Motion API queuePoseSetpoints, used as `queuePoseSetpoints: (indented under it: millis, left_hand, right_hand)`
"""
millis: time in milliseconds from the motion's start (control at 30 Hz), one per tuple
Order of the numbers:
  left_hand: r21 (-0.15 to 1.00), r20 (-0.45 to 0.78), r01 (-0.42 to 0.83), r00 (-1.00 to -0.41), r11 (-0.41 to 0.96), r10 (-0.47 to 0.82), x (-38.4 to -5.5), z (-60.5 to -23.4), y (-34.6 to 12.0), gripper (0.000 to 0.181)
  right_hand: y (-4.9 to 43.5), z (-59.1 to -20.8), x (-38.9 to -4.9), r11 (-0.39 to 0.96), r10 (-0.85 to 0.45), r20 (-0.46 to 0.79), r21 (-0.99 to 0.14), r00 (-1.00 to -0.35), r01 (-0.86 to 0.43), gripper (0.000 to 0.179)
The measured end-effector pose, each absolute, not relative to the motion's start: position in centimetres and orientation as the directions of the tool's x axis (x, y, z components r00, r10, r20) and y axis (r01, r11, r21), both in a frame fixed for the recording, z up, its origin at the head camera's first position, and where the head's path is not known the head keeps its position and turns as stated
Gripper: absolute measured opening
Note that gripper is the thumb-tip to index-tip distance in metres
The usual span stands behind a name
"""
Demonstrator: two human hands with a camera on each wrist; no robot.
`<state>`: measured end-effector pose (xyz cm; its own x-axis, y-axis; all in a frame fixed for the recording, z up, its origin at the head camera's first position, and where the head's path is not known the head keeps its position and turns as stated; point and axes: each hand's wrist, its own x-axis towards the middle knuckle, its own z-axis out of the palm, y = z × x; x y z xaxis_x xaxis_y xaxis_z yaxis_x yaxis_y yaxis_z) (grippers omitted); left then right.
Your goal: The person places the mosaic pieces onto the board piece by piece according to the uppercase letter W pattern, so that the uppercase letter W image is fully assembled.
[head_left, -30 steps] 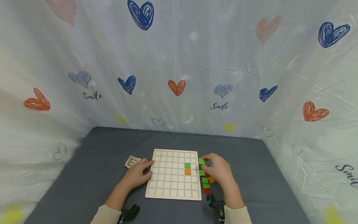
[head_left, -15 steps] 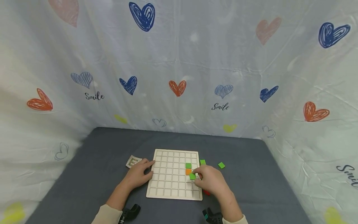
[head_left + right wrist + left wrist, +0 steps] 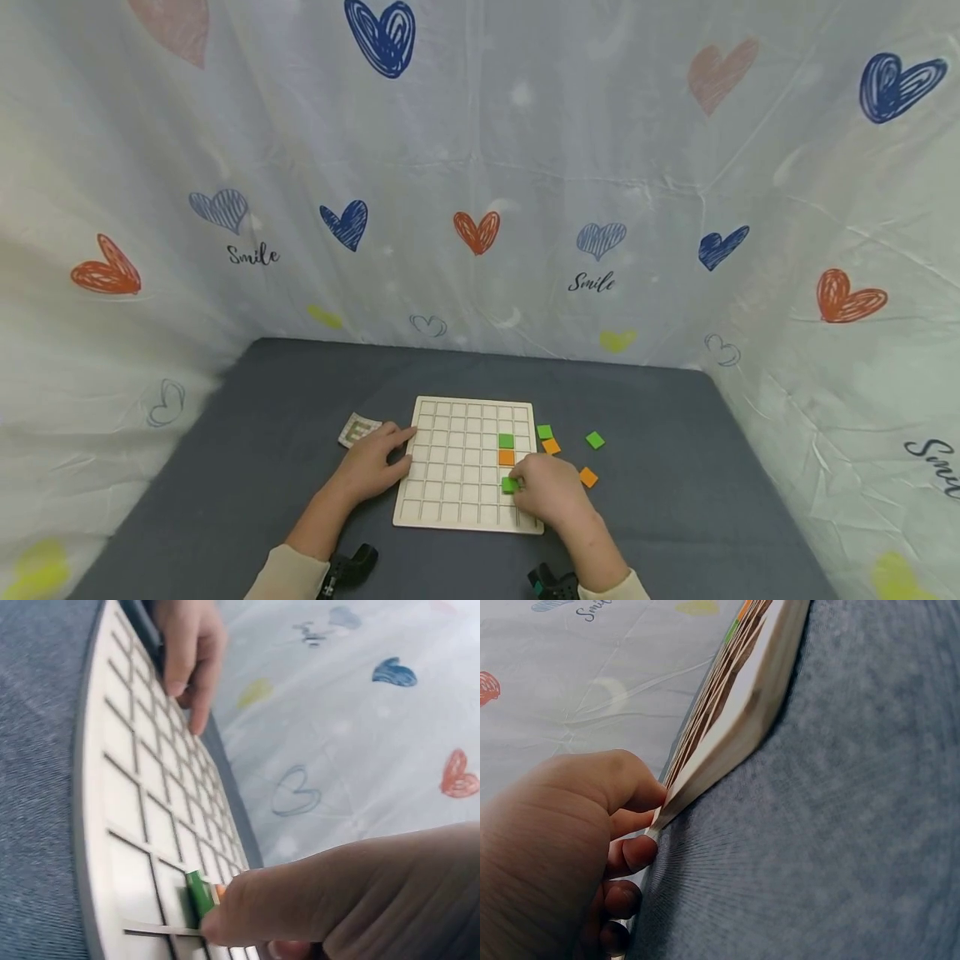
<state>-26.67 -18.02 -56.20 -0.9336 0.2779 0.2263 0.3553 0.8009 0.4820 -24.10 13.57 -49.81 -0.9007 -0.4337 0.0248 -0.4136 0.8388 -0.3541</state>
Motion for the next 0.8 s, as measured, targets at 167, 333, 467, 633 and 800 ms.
queuePoseSetpoints:
  millis: [167,333,467,633,800]
  left_hand:
    - [0.474,0.232,0.363,-0.930,0.802,0.284,-26.9,-56.2,-17.9,0.047]
    - [0.475,0.232,0.367,-0.929,0.800,0.288,-26.8,-56.1,-17.8,0.048]
    - [0.480,0.229,0.365,-0.930,0.798,0.288,-26.7,-56.0,-17.7,0.048]
    - [0.483,0.228,0.365,-0.930,0.796,0.288,-26.7,-55.9,-17.7,0.047]
    - [0.481,0.229,0.361,-0.931,0.799,0.283,-26.6,-55.9,-17.9,0.047]
  right_hand:
    - [13.4,-50.6,-24.4,0.848,-0.431,0.090,-0.300,-0.898,-0.437,0.024]
    - [13.3,-51.1,-24.5,0.857,-0.415,0.139,-0.271,-0.899,-0.437,0.028]
    - [13.1,-51.2,-24.4,0.879,-0.370,0.153,-0.261,-0.916,-0.399,0.026]
    - [13.0,-51.2,-24.2,0.889,-0.338,0.145,-0.275,-0.930,-0.366,0.023]
    - [13.4,-50.7,-24.3,0.855,-0.368,0.070,-0.366,-0.927,-0.367,0.028]
